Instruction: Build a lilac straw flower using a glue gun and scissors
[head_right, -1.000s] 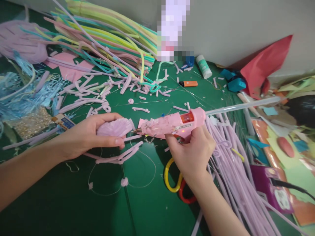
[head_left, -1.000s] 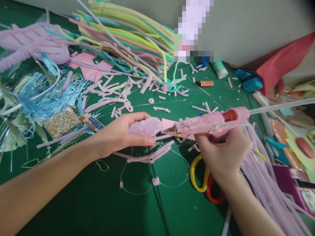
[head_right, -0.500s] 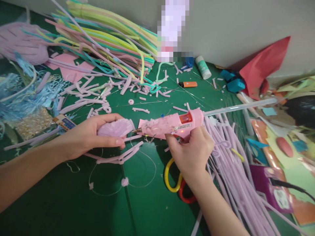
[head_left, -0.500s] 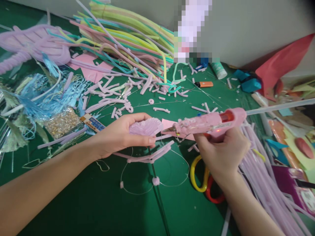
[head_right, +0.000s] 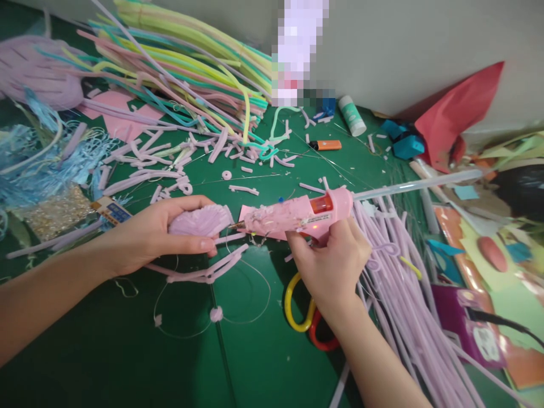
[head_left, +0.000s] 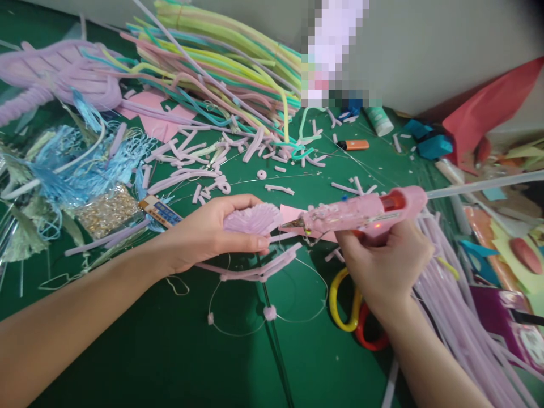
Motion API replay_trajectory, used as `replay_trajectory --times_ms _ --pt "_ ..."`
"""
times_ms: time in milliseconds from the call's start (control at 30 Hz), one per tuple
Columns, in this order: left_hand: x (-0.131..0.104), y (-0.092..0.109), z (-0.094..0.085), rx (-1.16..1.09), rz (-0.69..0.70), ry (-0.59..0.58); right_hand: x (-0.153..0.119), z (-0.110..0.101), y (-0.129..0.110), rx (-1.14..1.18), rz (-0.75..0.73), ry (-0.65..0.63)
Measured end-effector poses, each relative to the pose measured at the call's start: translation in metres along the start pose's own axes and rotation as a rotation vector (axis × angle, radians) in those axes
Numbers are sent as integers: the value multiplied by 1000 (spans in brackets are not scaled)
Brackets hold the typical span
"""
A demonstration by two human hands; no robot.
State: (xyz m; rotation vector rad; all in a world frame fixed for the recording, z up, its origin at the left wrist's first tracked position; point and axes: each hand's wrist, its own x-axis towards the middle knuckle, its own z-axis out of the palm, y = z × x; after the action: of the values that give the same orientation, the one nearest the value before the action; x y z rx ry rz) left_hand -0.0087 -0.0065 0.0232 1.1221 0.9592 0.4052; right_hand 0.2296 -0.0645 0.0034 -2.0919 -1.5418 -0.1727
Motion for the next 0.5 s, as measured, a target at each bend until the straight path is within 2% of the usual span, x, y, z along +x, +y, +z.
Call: replay_trajectory --times_ms 133,267,500 --pt "1 1 -1 20 -10 -29 0 0 0 -4 0 0" --pt "1 0 -2 42 7 -7 0 0 0 11 -20 10" --pt "4 -5 -7 31 11 -80 0 -1 -2 3 -17 6"
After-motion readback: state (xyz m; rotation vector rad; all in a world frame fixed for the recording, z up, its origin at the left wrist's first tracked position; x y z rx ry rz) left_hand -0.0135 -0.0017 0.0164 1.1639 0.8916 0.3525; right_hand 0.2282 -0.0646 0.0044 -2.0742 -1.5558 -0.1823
